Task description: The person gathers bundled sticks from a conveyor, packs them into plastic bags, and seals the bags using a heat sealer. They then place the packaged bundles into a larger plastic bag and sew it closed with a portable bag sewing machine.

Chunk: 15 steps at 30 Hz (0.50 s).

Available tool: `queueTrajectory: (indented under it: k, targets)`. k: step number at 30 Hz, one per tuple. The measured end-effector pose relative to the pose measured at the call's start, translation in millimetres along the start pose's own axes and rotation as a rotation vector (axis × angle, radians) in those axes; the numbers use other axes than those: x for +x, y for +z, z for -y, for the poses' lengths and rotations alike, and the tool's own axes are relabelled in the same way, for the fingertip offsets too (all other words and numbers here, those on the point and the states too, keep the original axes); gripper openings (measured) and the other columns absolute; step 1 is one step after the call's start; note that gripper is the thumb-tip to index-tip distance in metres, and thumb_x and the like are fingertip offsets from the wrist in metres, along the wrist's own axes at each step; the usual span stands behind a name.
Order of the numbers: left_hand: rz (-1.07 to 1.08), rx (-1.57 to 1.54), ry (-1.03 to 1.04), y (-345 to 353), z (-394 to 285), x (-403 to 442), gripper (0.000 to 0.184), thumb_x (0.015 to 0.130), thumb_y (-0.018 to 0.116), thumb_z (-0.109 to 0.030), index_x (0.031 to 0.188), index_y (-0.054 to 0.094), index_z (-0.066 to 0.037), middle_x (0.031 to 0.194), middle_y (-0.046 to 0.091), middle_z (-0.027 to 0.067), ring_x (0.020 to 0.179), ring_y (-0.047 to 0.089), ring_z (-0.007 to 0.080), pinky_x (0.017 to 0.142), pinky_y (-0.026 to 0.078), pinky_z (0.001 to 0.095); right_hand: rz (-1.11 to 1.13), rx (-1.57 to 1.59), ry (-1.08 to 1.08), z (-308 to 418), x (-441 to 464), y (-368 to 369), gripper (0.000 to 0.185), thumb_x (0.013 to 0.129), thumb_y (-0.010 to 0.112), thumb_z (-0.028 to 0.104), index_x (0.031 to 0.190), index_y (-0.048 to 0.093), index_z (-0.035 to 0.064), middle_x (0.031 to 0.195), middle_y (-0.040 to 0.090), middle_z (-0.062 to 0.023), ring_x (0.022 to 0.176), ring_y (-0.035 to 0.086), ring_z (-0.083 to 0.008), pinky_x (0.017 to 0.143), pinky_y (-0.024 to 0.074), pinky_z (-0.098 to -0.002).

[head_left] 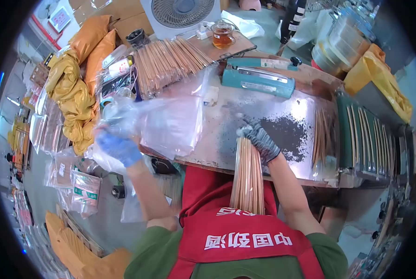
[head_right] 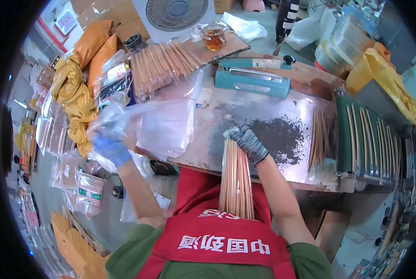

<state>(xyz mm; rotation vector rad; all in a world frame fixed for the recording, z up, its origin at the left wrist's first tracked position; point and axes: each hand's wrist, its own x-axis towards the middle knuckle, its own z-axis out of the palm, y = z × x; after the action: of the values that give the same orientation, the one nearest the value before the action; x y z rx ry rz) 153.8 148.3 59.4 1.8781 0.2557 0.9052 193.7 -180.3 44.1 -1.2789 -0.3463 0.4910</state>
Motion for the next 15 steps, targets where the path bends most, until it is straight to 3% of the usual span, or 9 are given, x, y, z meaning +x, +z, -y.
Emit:
queueTrajectory:
  k: [2, 3, 5, 8, 10, 12, 13, 14, 15]
  targets:
    - [0.077, 0.41, 0.237, 9, -38, 6, 0.02, 0.088, 0.045, -0.01, 0.102, 0.058, -0.006, 0.086, 0.059, 0.0061, 0.077, 0.057, 0.0159, 0.068, 0.047, 0.0307, -0.019, 0.028, -0.05, 28, -14, 21, 0.041, 0.085, 0.065, 0.019, 0.122, 0.054, 0.0047, 0.093, 0.06, -0.0009, 0.086, 0.056, -0.0098, 0.08, 0.0465, -0.0235]
    - [0.159, 0.252, 0.311, 34, -56, -16, 0.016, 0.085, 0.049, -0.007, 0.096, 0.06, -0.006, 0.08, 0.055, 0.0066, 0.072, 0.055, 0.0183, 0.065, 0.045, 0.0326, -0.037, 0.029, -0.035, 30, -16, 32, 0.041, 0.085, 0.065, 0.019, 0.122, 0.054, 0.0047, 0.093, 0.06, -0.0009, 0.086, 0.056, -0.0098, 0.08, 0.0465, -0.0235]
    - [0.363, -0.082, 0.419, 84, -93, -60, 0.01, 0.078, 0.057, -0.002, 0.085, 0.063, -0.007, 0.067, 0.047, 0.0078, 0.063, 0.05, 0.023, 0.058, 0.042, 0.0364, 0.287, 0.203, -0.159, 34, -6, 37, 0.049, 0.086, 0.064, 0.021, 0.13, 0.047, 0.007, 0.099, 0.061, -0.0032, 0.086, 0.057, -0.0116, 0.081, 0.0476, -0.0251]
    - [0.374, -0.051, 0.465, 106, -128, -111, 0.004, 0.077, 0.061, -0.004, 0.079, 0.063, -0.008, 0.065, 0.047, 0.0063, 0.059, 0.049, 0.0254, 0.052, 0.04, 0.0369, 0.189, 0.27, -0.078, -7, 10, 18, 0.051, 0.087, 0.062, 0.021, 0.133, 0.043, 0.0071, 0.106, 0.058, -0.0051, 0.093, 0.055, -0.0139, 0.084, 0.0473, -0.0275]
    - [0.61, -0.037, 0.551, 112, -124, -135, 0.014, 0.078, 0.064, -0.01, 0.092, 0.064, -0.011, 0.067, 0.05, 0.0058, 0.057, 0.05, 0.0259, 0.05, 0.04, 0.039, 0.133, 0.4, 0.015, -37, -22, 11, 0.053, 0.088, 0.06, 0.021, 0.135, 0.039, 0.0073, 0.112, 0.055, -0.007, 0.099, 0.054, -0.0163, 0.086, 0.047, -0.0298]
    - [0.893, -0.152, 0.792, 87, -73, -170, 0.029, 0.079, 0.063, -0.014, 0.108, 0.062, -0.017, 0.066, 0.05, 0.0059, 0.055, 0.051, 0.0239, 0.047, 0.041, 0.0398, 0.025, 0.571, 0.128, -85, -80, 17, 0.055, 0.089, 0.057, 0.022, 0.138, 0.035, 0.0075, 0.119, 0.053, -0.0089, 0.106, 0.052, -0.0186, 0.089, 0.0467, -0.0321]
    - [0.731, 0.021, 1.055, 62, -72, -189, 0.041, 0.079, 0.061, -0.014, 0.12, 0.057, -0.021, 0.066, 0.05, 0.0061, 0.053, 0.052, 0.0204, 0.045, 0.043, 0.0371, -0.049, 0.658, 0.175, -112, -114, 27, 0.056, 0.09, 0.056, 0.022, 0.139, 0.033, 0.0076, 0.123, 0.051, -0.0099, 0.109, 0.051, -0.0198, 0.09, 0.0465, -0.0333]
    - [0.993, -0.255, 0.953, 44, -55, -199, 0.037, 0.079, 0.059, -0.018, 0.116, 0.061, -0.018, 0.064, 0.049, 0.0053, 0.052, 0.052, 0.0173, 0.044, 0.043, 0.0337, -0.132, 0.747, 0.214, -136, -146, 40, 0.058, 0.09, 0.055, 0.022, 0.141, 0.031, 0.0076, 0.126, 0.05, -0.0108, 0.112, 0.05, -0.0209, 0.091, 0.0464, -0.0344]
    - [1.186, -0.067, 0.857, 37, -59, -196, 0.026, 0.078, 0.059, -0.017, 0.104, 0.063, -0.017, 0.062, 0.047, 0.0057, 0.053, 0.052, 0.0173, 0.045, 0.044, 0.0335, -0.177, 0.757, 0.241, -146, -164, 48, 0.059, 0.091, 0.054, 0.022, 0.142, 0.029, 0.0077, 0.13, 0.048, -0.0118, 0.115, 0.05, -0.0221, 0.093, 0.0462, -0.0356]
